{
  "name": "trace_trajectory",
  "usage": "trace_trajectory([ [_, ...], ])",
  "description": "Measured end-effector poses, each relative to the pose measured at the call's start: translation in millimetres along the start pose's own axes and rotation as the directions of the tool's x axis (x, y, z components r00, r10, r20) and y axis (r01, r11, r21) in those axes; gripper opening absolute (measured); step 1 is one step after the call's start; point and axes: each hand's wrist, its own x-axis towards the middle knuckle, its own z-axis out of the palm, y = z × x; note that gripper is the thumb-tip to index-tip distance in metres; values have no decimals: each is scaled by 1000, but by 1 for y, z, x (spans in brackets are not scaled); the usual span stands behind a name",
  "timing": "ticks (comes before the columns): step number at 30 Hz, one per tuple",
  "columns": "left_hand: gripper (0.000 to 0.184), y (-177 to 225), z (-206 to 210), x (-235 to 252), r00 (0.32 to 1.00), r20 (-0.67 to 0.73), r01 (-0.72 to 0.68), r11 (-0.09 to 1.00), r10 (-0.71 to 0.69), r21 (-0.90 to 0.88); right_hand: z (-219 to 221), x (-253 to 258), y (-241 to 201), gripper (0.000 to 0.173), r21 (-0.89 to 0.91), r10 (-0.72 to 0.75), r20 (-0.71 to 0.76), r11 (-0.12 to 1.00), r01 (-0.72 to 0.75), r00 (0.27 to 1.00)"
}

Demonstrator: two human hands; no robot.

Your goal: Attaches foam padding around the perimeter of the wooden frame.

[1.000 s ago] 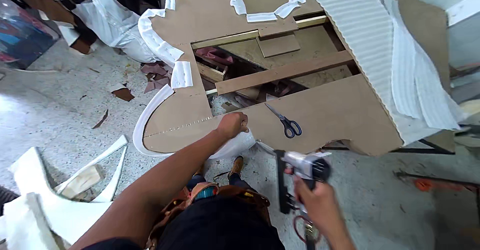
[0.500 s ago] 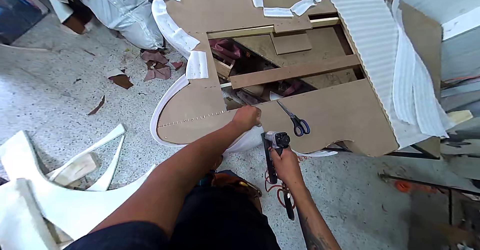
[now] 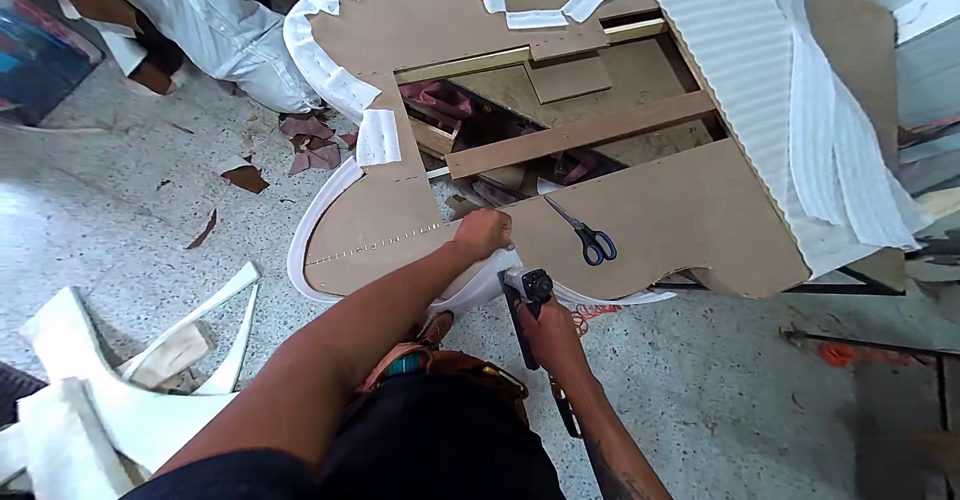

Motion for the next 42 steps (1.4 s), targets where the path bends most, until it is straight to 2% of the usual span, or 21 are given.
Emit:
trace_trajectory([
  [4, 33, -11, -9, -11, 995, -31, -99, 990, 97, -101, 4, -2, 3, 31, 27, 9, -11, 1000, -8, 1000],
  [7, 36, -22, -35, -61, 978, -104, -193, 970, 179, -147, 5, -11, 8, 31, 61, -8, -35, 998, 10, 999],
  [9, 40, -28, -48, -109, 980, -74, -190, 978, 184, -85, 9, -12, 8, 29, 84, -9, -23, 996, 11, 1000],
  [11, 47, -30, -45, -150, 986, 22, -166, 986, 166, 4, 10, -11, 4, 29, 86, 2, -18, 996, -1, 1000],
  [13, 51, -35, -34, -175, 981, 112, -169, 979, 156, 117, 9, -8, 0, 30, 69, -16, -39, 997, 18, 999],
  [14, 46, -40, -27, -180, 977, 134, -188, 968, 167, 164, 10, -8, -1, 29, 67, -22, -53, 997, 26, 998],
  [16, 25, -48, -19, -178, 969, 114, -239, 952, 221, 192, 9, -15, 0, 28, 87, -14, -68, 996, 20, 998],
  [17, 23, -53, -19, -169, 967, 86, -251, 951, 239, 180, 9, -20, 1, 27, 112, -8, -80, 993, 17, 997],
  [19, 26, -59, -22, -151, 967, 56, -254, 956, 249, 145, 11, -34, 1, 25, 166, 2, -105, 986, 15, 995],
  [23, 27, -68, -26, -124, 975, 100, -209, 972, 199, 103, 29, -49, -9, 21, 219, 58, -104, 975, -34, 993],
  [30, 28, -69, -32, -119, 977, 155, -165, 981, 148, 102, 54, -47, -32, 26, 204, 166, -160, 970, -132, 973],
  [34, 28, -71, -33, -116, 973, 161, -181, 977, 162, 109, 63, -60, -36, 26, 225, 198, -201, 962, -152, 959],
  [42, 31, -80, -32, -107, 963, 181, -226, 966, 201, 129, 76, -51, -52, 27, 236, 272, -234, 947, -217, 933],
])
